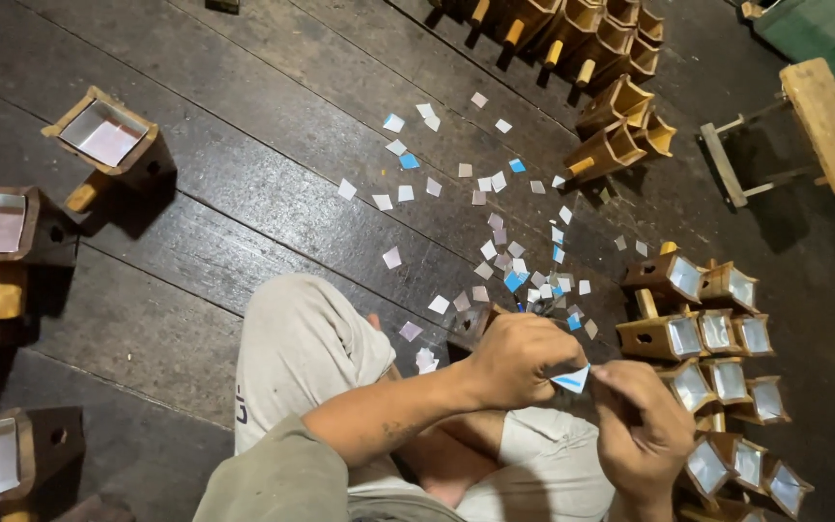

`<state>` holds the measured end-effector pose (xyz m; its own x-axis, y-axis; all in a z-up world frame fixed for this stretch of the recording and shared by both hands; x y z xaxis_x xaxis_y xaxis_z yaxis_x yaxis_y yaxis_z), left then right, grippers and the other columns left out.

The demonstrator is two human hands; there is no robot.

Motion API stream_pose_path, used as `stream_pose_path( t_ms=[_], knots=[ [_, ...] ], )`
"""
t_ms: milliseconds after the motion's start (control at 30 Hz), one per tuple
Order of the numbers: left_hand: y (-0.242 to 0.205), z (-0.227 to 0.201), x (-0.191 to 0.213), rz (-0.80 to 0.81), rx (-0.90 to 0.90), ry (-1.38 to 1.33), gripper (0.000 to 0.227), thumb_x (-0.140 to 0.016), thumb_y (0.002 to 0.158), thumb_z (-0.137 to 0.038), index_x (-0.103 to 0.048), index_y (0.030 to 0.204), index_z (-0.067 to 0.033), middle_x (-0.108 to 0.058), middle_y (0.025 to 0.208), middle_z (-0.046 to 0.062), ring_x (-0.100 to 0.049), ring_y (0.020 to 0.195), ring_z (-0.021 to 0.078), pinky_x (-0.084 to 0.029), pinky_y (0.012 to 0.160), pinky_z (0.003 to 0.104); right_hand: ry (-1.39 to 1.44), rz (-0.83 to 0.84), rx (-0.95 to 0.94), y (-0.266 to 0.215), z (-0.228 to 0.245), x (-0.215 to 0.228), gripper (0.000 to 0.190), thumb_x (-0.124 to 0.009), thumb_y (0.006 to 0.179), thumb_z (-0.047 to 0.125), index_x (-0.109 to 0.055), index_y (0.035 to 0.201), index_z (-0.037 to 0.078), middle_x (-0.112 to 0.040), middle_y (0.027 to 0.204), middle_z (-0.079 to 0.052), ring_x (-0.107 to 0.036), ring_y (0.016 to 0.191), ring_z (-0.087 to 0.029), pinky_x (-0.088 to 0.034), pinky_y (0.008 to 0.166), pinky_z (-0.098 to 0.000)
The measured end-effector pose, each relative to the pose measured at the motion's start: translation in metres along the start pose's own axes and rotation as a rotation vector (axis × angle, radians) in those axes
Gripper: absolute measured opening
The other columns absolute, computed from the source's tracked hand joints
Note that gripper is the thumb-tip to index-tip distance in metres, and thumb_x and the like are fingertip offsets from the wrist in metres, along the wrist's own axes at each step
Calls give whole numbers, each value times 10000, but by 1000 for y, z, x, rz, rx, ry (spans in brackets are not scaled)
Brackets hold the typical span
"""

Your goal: Assembling wooden lanterns by applying adhesive, sticking translucent film squares to the frames, and using scissors for trimming.

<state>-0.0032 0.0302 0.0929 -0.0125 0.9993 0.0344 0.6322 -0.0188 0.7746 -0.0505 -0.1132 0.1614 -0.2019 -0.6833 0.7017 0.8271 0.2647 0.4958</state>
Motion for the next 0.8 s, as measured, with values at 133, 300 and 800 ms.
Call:
stream_pose_path(
  t_ms=[133,300,800],
  knots=[
    [5,-1,2,-35,-47,48,233,-828,698,-37,-666,847,-115,-722,824,-9,-683,770,155,-524,752,323,63,42,-72,-8,-21,10,484,-730,741,-94,-633,1212,-36,-717,1148,-200,-716,954,-226,-633,906,-315],
    [-2,-5,5,-27,-61,39,252,-691,650,56,-608,847,-77,-665,785,22,-607,711,213,-481,716,343,16,61,-44,4,4,1,336,-609,700,-170,-693,1000,-47,-730,989,-172,-639,759,-172,-489,654,-232],
    [-2,-1,2,8,-64,63,221,-726,682,11,-611,832,-102,-673,761,0,-609,684,180,-481,704,324,108,114,-177,1,-9,7,403,-662,727,-111,-671,1125,-53,-749,995,-171,-643,681,-148,-518,618,-216]
  ],
)
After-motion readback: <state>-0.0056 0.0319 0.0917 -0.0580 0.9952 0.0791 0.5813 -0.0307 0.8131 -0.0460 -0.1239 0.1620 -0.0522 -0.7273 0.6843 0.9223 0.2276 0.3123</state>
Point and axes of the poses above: each hand's wrist, its own y-axis towards the middle knuckle, its own x-axis out of the back of the hand, z = x × y, the point moved 6 cm from there along y, towards the middle knuckle
